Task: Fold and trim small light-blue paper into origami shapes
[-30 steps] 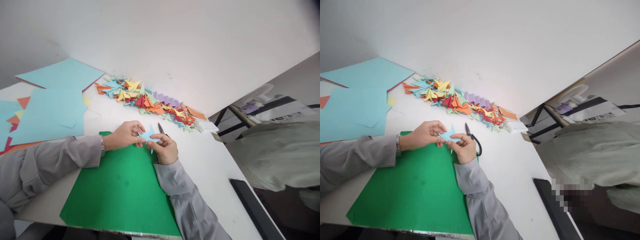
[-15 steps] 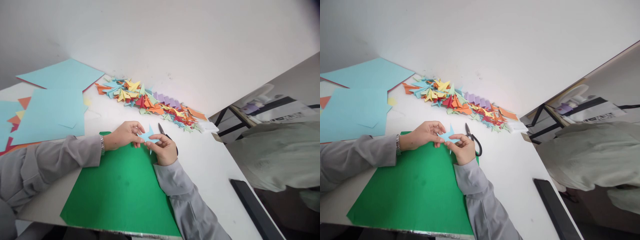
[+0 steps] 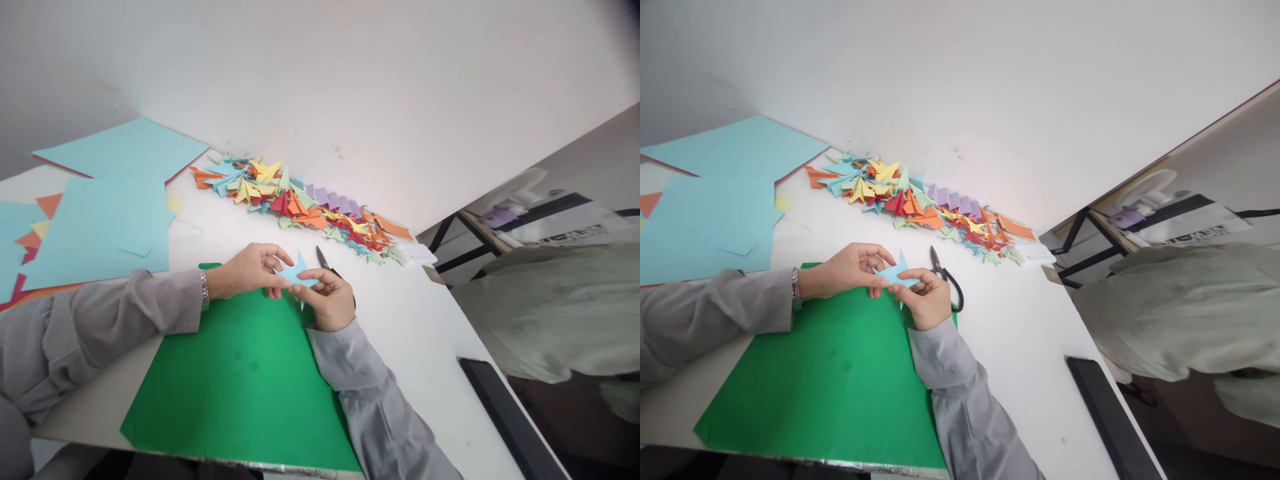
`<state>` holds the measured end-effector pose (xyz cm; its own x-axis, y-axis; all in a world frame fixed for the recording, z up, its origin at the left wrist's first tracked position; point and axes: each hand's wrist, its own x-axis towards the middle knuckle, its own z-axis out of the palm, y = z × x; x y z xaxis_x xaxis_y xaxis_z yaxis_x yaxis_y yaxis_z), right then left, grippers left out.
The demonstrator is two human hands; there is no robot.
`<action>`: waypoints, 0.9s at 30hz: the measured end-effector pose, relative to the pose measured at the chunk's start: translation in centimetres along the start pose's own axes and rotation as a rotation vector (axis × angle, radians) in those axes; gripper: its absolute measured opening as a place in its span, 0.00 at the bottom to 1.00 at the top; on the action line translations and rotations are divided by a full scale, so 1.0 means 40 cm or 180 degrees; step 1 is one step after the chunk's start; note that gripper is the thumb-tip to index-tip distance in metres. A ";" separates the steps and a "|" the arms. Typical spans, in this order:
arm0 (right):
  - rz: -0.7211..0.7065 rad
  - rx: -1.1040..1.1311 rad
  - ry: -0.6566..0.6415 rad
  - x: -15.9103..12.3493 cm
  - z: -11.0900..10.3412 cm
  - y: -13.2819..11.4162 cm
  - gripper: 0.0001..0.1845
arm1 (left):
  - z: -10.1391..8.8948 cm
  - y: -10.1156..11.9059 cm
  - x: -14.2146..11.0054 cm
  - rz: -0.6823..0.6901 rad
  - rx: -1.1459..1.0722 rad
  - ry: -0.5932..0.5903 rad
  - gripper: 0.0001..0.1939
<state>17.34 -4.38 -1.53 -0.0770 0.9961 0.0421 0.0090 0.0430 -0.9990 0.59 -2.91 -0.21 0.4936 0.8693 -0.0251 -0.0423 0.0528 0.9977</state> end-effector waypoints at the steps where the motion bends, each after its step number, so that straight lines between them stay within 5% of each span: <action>1: 0.0007 -0.0028 0.0007 -0.001 0.001 -0.001 0.12 | 0.001 0.000 0.000 0.0012 0.0068 0.0016 0.19; 12: 0.0326 0.0728 -0.0692 0.012 -0.016 0.022 0.09 | -0.004 0.000 -0.001 -0.0143 -0.0067 -0.0068 0.19; 27: 0.0084 0.0466 -0.0746 0.004 -0.016 0.012 0.11 | -0.008 -0.003 0.000 -0.0128 -0.0224 -0.0172 0.18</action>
<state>17.98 -4.13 -1.99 -0.3074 0.9511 0.0292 -0.1289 -0.0112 -0.9916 0.31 -2.75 -0.35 0.5423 0.8381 -0.0596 -0.0815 0.1231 0.9890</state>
